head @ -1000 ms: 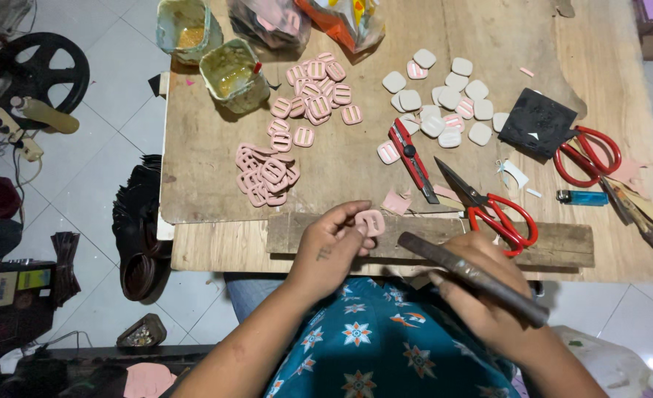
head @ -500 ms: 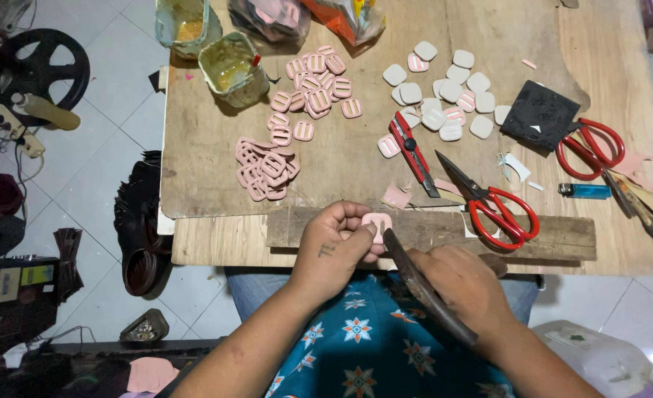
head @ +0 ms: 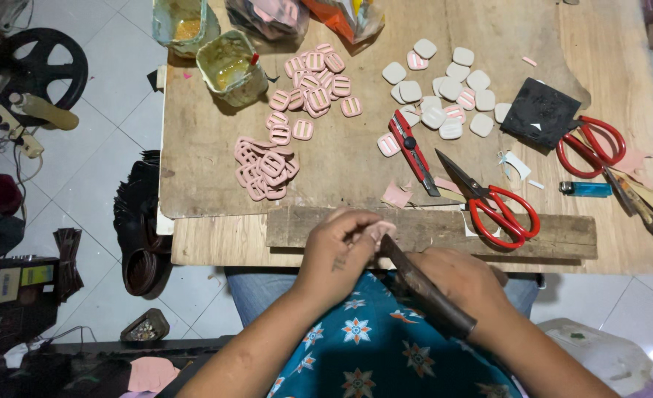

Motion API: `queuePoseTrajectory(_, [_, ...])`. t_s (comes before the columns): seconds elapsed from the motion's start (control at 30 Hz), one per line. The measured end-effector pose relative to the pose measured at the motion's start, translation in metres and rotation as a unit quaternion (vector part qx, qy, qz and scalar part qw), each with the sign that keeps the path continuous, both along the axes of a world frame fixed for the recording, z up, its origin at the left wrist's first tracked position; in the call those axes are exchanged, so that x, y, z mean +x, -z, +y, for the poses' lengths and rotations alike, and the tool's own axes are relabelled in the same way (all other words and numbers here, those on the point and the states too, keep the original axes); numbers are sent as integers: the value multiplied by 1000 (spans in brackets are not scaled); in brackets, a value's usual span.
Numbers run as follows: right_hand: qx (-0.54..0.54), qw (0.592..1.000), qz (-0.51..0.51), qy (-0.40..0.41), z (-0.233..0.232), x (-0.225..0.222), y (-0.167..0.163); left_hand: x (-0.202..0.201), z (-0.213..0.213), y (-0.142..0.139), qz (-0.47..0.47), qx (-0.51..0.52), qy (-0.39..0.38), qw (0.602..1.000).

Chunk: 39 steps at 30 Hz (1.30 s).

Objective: The person trims excess pink material from the edges of small shoe components using scissors and a knife, working one piece at a time on a wooden bench board. Finished pieces are placed onto a growing pile of trimmed pink components on the table.

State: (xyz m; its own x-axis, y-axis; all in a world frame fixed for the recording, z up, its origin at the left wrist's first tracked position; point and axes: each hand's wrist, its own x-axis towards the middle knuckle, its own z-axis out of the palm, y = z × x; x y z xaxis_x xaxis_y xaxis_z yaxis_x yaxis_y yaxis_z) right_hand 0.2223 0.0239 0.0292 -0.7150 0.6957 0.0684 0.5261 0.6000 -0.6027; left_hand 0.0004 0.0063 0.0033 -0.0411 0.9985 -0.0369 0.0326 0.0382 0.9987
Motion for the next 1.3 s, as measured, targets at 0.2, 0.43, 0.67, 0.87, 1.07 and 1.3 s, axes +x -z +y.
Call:
queuePoseTrajectory(0.2, [25,1000,0,19,-2,-7,-4,-2,5,25,-199,-123,7,972])
queuePoseTrajectory(0.43, [34,999,-23,12,-1,-12,-3,-2,4,32,-254,-154,30,954])
queuePoseTrajectory(0.67, [23,998,-53,-4,-5,-9,7,-4,-2,5,29,20,32,999])
queuePoseTrajectory(0.87, [-8,1000,-12,-15,0,-2,17,-4,-3,5,-6,26,67,997])
queuePoseTrajectory(1.07, [31,998,54,-11,-3,-4,10,-5,2,29,-23,6,48,999])
queuePoseTrajectory(1.3, [-24,996,75,40,-4,-12,2,-6,1,29,-99,-81,73,989])
